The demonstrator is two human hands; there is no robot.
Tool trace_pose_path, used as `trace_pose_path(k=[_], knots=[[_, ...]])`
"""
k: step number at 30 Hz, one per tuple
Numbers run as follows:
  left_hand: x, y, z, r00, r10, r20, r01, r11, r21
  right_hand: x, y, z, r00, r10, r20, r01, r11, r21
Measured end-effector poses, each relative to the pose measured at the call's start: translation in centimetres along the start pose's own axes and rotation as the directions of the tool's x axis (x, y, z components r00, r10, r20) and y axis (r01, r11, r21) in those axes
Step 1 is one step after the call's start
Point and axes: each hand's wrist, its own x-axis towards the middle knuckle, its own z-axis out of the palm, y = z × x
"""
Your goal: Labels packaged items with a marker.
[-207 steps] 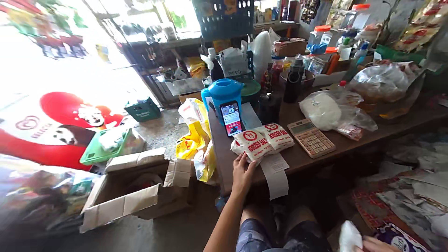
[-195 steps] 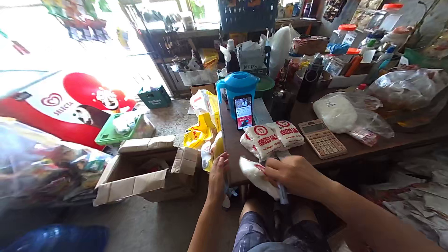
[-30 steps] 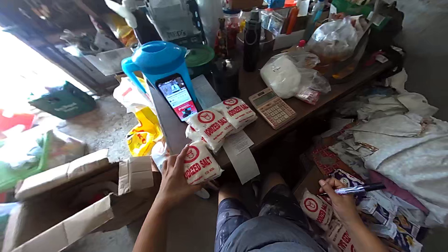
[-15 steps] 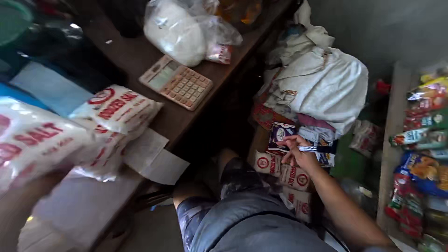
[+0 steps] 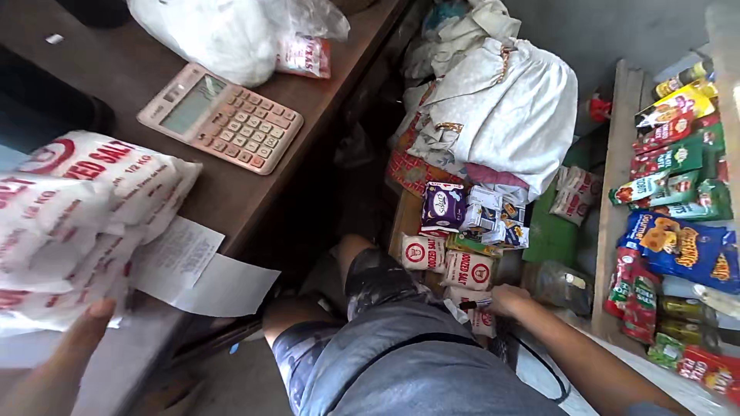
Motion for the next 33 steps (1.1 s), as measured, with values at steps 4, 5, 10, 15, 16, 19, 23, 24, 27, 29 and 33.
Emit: trace_pose_path(k=[4, 5, 10, 15, 16, 19, 23, 24, 27, 29, 33], knots=[[-4.0, -0.4, 2.2, 0.937, 0.32, -0.137, -0.313, 0.947, 0.072, 5.2, 3.7, 3.9, 0.991, 0.06, 0.116, -0.103, 0.906, 0.41], [-4.5, -1.2, 2.7, 0.934, 0.336, -0.119, -0.323, 0.939, 0.119, 6.1, 4.3, 4.8, 0.99, 0.023, 0.14, -0.098, 0.825, 0.556], [-7.4, -1.4, 6.5, 0.926, 0.341, -0.162, -0.333, 0.94, 0.076, 6.8, 4.3, 6.9, 0.991, -0.113, 0.07, 0.009, 0.58, 0.814], [-9.3, 1.6, 10.4, 0.937, 0.315, -0.151, -0.32, 0.947, -0.01, 5.7, 4.1, 6.4, 0.988, -0.105, -0.117, 0.157, 0.609, 0.777], [-9.5, 1.8, 11.0, 0.937, 0.324, -0.134, -0.328, 0.944, -0.015, 5.5, 3.9, 6.0, 0.979, -0.116, -0.166, 0.2, 0.676, 0.709], [-9.5, 2.5, 12.3, 0.925, 0.37, -0.084, -0.374, 0.926, -0.041, 3.6, 2.6, 3.3, 0.948, -0.21, -0.24, 0.288, 0.886, 0.363], [-9.7, 3.7, 13.4, 0.904, 0.427, 0.008, -0.422, 0.897, -0.132, -2.9, -1.9, -0.5, 0.915, -0.281, -0.29, 0.252, 0.959, -0.133], [-9.8, 4.1, 13.6, 0.896, 0.442, 0.04, -0.433, 0.89, -0.142, -4.9, -3.0, -1.3, 0.901, -0.297, -0.315, 0.233, 0.946, -0.226], [-9.7, 5.2, 14.1, 0.848, 0.51, 0.142, -0.486, 0.857, -0.172, -10.1, -4.5, -4.3, 0.766, -0.465, -0.444, 0.305, 0.87, -0.387], [-9.5, 5.9, 14.6, 0.807, 0.557, 0.196, -0.522, 0.829, -0.203, -12.5, -4.9, -6.2, 0.567, -0.625, -0.537, 0.402, 0.779, -0.481], [-8.3, 7.6, 15.3, 0.766, 0.614, 0.19, -0.582, 0.788, -0.2, -16.4, -8.5, -9.4, -0.057, -0.869, -0.492, 0.384, 0.436, -0.814]])
